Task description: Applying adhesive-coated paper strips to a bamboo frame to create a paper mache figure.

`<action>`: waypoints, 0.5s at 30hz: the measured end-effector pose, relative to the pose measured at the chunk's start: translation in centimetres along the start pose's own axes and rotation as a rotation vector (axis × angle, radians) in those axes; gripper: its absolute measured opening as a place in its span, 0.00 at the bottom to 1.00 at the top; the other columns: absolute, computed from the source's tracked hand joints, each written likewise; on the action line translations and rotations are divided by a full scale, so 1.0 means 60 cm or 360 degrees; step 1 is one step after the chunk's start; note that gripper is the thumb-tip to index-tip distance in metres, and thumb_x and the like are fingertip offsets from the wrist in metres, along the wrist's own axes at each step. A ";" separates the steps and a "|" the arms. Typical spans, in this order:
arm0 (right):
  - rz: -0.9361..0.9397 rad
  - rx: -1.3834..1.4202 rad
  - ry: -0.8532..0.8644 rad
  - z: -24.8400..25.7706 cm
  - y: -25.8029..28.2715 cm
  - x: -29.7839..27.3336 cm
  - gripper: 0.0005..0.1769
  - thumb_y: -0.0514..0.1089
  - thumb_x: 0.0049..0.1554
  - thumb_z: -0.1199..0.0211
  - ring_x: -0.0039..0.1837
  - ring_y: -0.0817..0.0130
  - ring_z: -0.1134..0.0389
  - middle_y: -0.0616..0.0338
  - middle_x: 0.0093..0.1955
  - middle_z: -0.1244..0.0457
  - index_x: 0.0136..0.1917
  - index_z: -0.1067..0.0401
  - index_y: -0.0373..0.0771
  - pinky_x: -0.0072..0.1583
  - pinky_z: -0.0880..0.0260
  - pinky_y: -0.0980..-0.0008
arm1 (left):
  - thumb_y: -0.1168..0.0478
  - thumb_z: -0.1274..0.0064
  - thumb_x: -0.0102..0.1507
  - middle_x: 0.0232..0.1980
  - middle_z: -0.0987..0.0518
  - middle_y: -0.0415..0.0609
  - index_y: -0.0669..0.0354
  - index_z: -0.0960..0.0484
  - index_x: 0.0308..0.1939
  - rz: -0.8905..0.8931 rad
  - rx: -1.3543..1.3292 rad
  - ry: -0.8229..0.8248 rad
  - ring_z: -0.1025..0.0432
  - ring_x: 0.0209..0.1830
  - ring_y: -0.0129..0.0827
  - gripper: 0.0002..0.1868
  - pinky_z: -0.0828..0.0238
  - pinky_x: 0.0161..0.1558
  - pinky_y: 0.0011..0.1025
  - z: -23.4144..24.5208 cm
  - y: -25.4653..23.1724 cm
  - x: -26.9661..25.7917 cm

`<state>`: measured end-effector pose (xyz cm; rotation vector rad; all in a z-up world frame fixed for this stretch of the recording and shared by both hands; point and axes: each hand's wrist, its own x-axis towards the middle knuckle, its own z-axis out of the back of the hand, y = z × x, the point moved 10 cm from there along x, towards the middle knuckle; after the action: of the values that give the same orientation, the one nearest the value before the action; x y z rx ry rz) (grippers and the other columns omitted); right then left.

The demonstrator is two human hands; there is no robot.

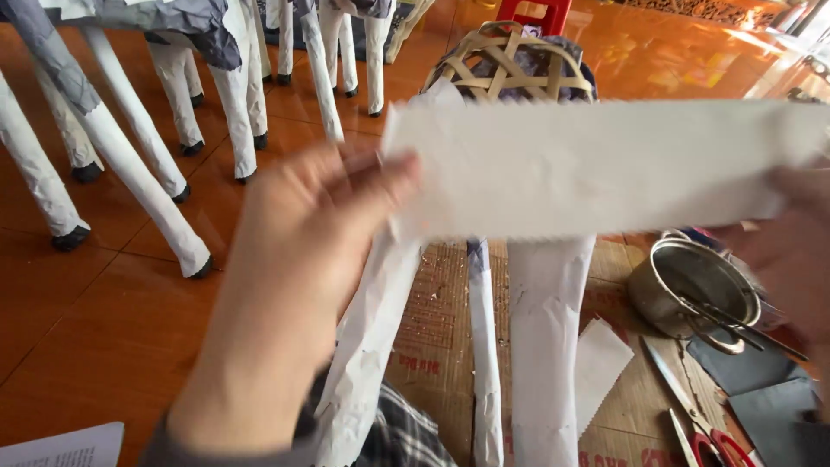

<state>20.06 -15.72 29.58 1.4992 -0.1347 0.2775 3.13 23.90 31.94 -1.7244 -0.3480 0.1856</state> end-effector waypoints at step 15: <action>-0.0457 0.0487 -0.0421 -0.196 -0.041 -0.064 0.18 0.46 0.66 0.50 0.49 0.73 0.35 0.57 0.53 0.36 0.64 0.34 0.33 0.51 0.30 0.69 | 0.58 0.54 0.67 0.36 0.22 0.45 0.65 0.20 0.41 -0.0086 0.0118 -0.0233 0.32 0.35 0.22 0.13 0.33 0.41 0.21 0.027 0.056 0.128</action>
<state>16.05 -4.53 25.40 1.8317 -0.0882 -0.1397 10.27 27.47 28.91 -1.6305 -0.4889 0.2825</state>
